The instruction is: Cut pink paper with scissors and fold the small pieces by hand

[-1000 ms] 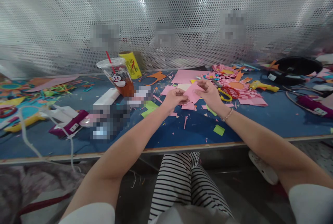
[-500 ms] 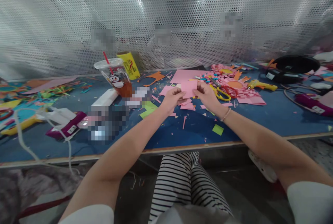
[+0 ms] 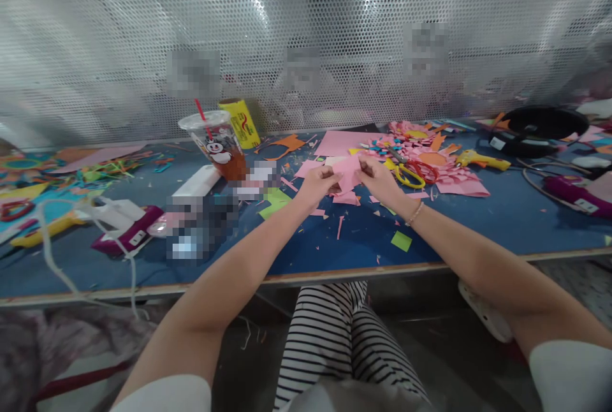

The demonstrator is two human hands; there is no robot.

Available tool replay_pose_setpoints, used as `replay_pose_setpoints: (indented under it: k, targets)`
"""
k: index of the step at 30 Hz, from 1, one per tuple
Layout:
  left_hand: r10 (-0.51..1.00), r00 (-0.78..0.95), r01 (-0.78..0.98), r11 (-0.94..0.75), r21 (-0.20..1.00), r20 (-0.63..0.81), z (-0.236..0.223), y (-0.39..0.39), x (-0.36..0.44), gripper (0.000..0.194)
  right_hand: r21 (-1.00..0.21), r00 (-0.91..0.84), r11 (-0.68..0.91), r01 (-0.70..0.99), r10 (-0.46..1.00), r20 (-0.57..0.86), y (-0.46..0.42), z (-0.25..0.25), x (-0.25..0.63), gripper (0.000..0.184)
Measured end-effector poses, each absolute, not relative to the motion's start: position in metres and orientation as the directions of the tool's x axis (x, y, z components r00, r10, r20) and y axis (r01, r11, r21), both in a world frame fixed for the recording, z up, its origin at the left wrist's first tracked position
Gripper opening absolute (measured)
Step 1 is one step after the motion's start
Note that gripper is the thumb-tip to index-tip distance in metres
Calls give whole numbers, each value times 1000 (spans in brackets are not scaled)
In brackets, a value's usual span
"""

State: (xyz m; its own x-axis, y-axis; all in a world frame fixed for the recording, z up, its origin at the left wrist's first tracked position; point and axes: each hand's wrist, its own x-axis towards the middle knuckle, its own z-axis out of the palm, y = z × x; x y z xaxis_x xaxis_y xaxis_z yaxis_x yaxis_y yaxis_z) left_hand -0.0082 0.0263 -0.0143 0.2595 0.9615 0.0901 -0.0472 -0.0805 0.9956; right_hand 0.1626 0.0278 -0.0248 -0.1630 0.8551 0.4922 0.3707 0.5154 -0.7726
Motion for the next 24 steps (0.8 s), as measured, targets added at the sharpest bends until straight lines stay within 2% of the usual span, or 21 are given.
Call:
replay_pose_setpoints:
  k: [5, 11, 19, 24]
  targets:
    - [964, 252, 1, -85, 996, 82, -15, 25, -8, 16, -716, -177, 536, 448, 838, 517, 29, -28, 163, 37]
    - [971, 233, -45, -47, 998, 57, -15, 25, -8, 20, -542, -190, 592, 597, 761, 621, 31, -34, 163, 39]
    - [976, 217, -168, 9, 986, 29, -9, 21, -6, 21, -325, -370, 752, 573, 592, 717, 26, -28, 166, 41]
    - [981, 193, -237, 46, 970, 1, -4, 19, -5, 11, -236, -436, 806, 542, 510, 741, 20, -22, 168, 35]
